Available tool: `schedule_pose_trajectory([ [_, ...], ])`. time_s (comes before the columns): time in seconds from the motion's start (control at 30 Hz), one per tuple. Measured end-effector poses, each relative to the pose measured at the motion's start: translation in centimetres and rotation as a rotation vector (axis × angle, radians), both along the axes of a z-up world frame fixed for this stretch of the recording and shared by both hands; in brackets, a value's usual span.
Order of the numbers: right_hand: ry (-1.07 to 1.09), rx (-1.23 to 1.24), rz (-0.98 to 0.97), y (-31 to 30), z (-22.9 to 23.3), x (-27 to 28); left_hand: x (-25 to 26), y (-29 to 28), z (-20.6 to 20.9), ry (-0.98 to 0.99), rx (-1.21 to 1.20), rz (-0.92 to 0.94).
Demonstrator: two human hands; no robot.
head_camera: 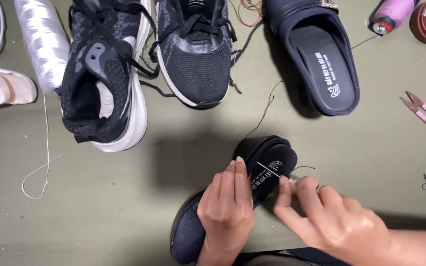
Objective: The person uses a wooden-handled awl to pierce holes in the sole of a black slip-on shoe and then pulls a black thread through the holes to stitch the sole. They repeatedly puncture the shoe and pull the thread tight to secure the stitching.
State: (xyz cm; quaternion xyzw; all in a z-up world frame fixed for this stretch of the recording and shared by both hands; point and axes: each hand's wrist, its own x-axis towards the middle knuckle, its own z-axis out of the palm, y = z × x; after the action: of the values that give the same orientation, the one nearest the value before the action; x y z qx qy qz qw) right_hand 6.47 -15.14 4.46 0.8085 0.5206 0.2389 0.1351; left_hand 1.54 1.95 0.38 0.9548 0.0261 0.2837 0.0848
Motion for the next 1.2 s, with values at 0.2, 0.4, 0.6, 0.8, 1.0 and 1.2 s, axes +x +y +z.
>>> schedule_pose_trajectory([
  [0.2, 0.037, -0.046, -0.074, -0.1, -0.6, -0.9, 0.0, 0.0, -0.7, -0.02, -0.018, 0.038],
  [0.4, 1.955, 0.7, -1.042, -0.5, 0.4, 2.7, 0.3, -0.4, -0.2, -0.064, 0.047, 0.062],
  [0.6, 1.259, 0.446, -0.417, -1.4, 0.3, 1.3, 0.2, -0.6, -0.1, -0.073, 0.071, 0.048],
  [0.8, -0.111, -0.113, 0.119, -0.2, 0.2, 0.1, 0.2, -0.4, -0.4, -0.025, 0.04, 0.045],
  [1.0, 1.234, 0.478, -0.6, -1.9, -2.1, 0.6, 0.2, -0.2, 0.2, -0.049, 0.046, 0.032],
  [1.2, 2.33, 1.204, -0.941, -2.2, -3.6, -0.5, -0.4, -0.6, -0.7, -0.068, 0.064, 0.034],
])
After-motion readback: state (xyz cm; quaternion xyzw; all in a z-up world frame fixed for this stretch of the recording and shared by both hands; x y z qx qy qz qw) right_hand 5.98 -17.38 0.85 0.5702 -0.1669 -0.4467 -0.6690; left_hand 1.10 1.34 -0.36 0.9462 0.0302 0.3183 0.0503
